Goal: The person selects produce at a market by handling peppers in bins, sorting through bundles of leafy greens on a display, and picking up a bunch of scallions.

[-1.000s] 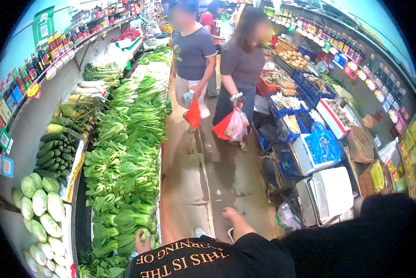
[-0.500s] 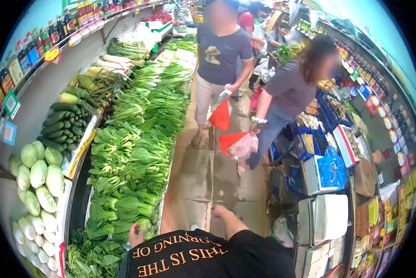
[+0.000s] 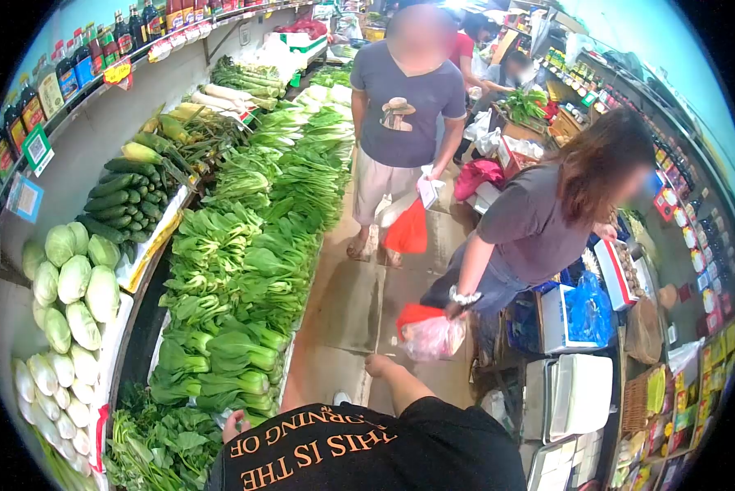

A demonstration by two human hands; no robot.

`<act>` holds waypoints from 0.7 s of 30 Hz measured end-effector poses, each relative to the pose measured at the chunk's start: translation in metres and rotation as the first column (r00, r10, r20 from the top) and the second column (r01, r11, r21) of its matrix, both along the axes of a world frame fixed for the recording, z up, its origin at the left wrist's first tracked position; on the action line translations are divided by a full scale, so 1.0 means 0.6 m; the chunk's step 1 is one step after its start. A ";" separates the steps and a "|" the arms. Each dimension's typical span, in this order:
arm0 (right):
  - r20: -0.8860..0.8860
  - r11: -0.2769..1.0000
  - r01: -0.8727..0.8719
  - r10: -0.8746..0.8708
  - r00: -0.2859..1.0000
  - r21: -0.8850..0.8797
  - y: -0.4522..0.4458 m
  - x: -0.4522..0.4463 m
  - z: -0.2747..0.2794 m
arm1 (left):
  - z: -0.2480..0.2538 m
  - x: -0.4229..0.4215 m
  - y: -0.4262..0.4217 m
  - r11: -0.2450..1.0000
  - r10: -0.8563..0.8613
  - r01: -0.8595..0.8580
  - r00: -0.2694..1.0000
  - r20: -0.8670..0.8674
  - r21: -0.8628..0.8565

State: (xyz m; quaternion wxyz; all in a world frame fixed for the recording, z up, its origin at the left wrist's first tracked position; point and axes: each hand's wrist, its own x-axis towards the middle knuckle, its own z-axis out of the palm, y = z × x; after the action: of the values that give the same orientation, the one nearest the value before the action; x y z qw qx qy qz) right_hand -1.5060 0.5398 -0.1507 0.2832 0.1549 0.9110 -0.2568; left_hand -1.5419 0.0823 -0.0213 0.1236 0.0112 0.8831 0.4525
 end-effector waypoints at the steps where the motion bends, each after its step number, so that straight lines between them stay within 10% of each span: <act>1: 0.030 1.000 -0.003 0.003 1.000 0.011 0.000 0.007 0.002 | 0.006 0.005 0.005 1.000 0.008 -0.007 0.999 0.035 -0.016; 13: 0.126 0.997 -0.033 0.024 0.992 0.070 0.005 0.033 -0.014 | -0.001 -0.015 0.042 0.976 -0.216 0.216 0.976 0.004 0.035; 21: 0.044 0.941 0.334 -0.331 0.942 -0.062 -0.008 0.088 0.034 | 0.028 -0.027 0.078 0.957 -0.277 0.284 0.956 0.096 -0.064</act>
State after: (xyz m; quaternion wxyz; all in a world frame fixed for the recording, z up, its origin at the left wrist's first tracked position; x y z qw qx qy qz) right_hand -1.4533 0.5347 -0.1302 0.2556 0.3008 0.8576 -0.3297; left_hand -1.5581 0.1290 -0.0043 0.2247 0.1123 0.8832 0.3961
